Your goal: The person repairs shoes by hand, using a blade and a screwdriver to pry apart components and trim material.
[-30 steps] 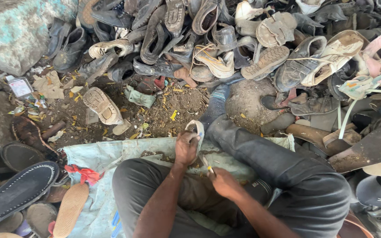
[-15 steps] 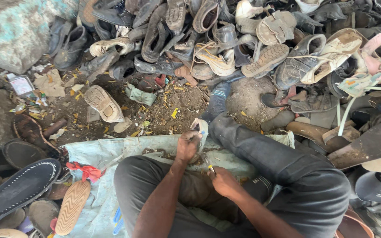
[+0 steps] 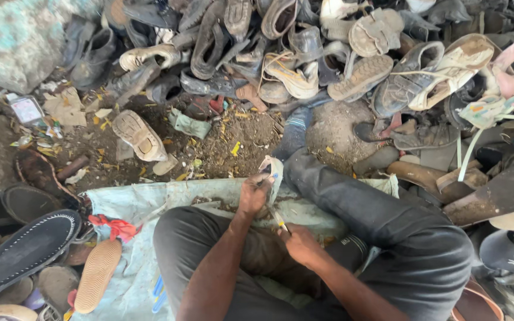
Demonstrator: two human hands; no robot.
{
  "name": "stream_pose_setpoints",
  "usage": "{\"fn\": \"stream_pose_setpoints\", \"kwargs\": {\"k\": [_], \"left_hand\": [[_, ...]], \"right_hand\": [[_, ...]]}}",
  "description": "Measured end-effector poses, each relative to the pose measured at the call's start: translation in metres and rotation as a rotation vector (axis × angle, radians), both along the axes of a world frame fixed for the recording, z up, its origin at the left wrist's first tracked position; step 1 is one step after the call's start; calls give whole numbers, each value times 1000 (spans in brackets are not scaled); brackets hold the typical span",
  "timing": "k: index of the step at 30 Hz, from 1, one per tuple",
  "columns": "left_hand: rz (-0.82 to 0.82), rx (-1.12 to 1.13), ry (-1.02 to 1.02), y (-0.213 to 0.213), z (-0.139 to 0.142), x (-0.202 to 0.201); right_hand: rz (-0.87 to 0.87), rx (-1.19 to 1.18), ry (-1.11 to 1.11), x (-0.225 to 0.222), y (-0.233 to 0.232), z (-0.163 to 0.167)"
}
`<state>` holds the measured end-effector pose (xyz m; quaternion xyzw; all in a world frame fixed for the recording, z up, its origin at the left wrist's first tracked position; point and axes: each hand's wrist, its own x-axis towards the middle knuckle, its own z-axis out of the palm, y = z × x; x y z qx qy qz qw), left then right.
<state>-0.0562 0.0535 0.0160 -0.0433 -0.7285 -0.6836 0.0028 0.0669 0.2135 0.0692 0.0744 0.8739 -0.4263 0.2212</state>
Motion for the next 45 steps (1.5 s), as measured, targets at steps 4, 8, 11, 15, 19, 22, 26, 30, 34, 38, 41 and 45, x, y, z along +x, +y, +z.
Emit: {"fn": "stream_pose_setpoints", "kwargs": {"k": [4,8,11,15,19,22,26,30,34,38,41,45], "left_hand": [[-18,26,-81,-2,-1,3],[19,32,-44,-6,0,1],[22,53,7,-3,1,1],[66,57,-53,5,7,8],[94,145,-243,3,18,13],[106,30,-92,1,24,14],[117,51,-57,6,24,13],[135,92,-150,9,23,12],[206,-488,-32,0,34,3],[-111,-1278,443,-4,56,0],[-562,-1351,667,-2,75,3],[-935,-1452,377,-13,94,4]], "right_hand": [[6,4,-120,-19,-8,8],[-136,-174,-265,-22,-20,18],[-331,-395,-388,-6,-13,28],[-437,-665,-599,-6,-2,34],[-384,-542,-593,-37,-13,32],[-419,-537,-578,-37,-24,35],[-506,-665,-607,4,-20,43],[-550,-708,-680,19,-10,41],[-487,-713,-659,13,0,28],[-415,-639,-617,18,6,15],[-342,-596,-576,18,7,10],[-315,-582,-572,13,8,13]]}}
